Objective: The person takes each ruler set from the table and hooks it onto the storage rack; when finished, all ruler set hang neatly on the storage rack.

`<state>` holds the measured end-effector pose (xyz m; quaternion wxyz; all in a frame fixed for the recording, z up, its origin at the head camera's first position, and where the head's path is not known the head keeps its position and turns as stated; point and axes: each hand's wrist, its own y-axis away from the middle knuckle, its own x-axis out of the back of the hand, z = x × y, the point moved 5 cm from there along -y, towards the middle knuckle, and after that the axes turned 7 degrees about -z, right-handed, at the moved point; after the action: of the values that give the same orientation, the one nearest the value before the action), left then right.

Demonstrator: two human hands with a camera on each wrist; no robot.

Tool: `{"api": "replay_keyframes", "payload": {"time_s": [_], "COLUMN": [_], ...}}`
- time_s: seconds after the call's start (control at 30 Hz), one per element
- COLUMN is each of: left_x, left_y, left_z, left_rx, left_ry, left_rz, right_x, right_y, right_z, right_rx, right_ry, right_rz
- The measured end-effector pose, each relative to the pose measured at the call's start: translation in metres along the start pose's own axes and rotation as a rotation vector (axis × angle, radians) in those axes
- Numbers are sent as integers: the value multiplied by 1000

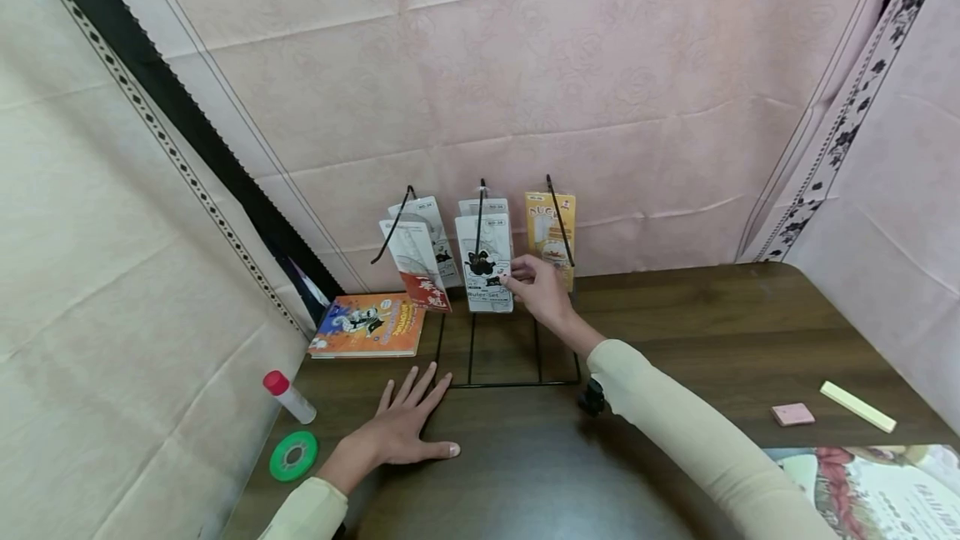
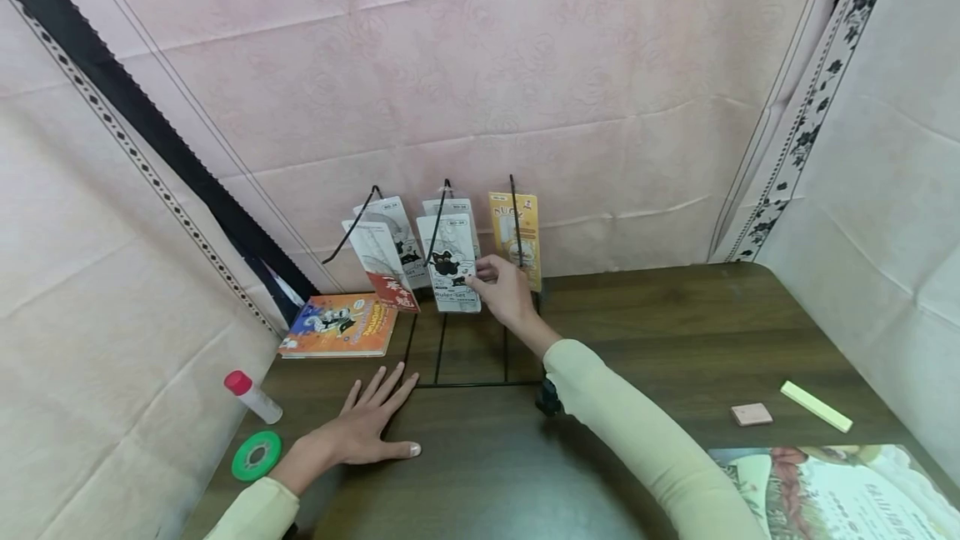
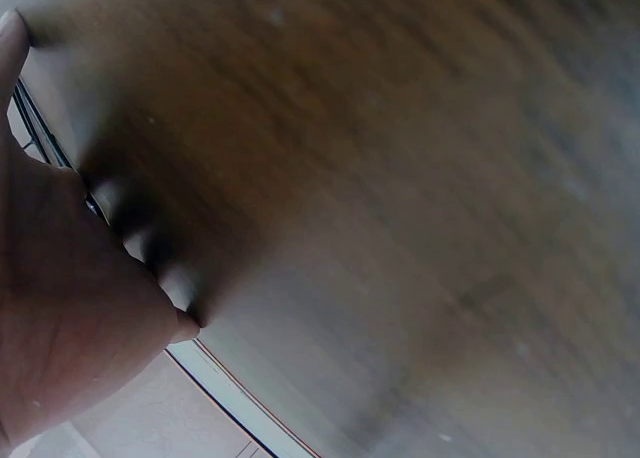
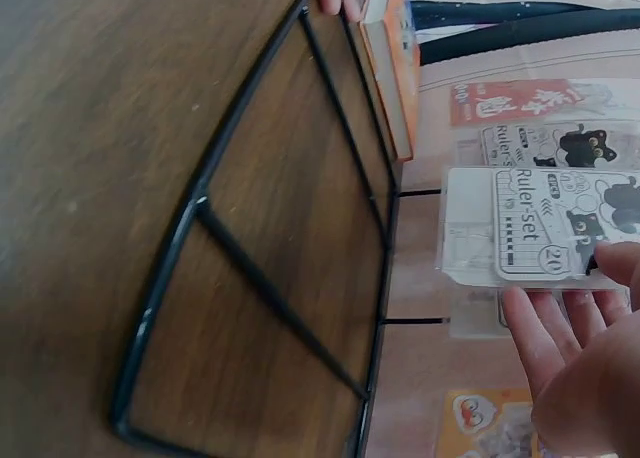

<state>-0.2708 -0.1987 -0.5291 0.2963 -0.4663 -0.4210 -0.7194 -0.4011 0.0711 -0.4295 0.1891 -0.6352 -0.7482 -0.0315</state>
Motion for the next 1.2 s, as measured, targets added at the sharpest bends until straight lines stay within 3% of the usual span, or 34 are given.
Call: {"api": "replay_keyframes", "payload": {"time_s": [0.3,0.6,0.83,1.1,1.2], "left_x": [4,6,11,13,18], "left_y": [-7,-9,-9,-6,-5], "left_z": [6,6,8,9,10], "left_rx": [-17,-6,6,19,43], "left_ry": [2,2,12,31,63], "left_rz": [-13,-25,-49,-71,-50], "right_x": [18,36,65,98,105], "right_y": [22,58,87,117,125], "right_z": [9,12,7,3,4], "right_rx": [11,-3,11,-36,-38], "right_ry": [254,343,463,630,678], "right_rz": [-33,-70,-41,-1,-1]}}
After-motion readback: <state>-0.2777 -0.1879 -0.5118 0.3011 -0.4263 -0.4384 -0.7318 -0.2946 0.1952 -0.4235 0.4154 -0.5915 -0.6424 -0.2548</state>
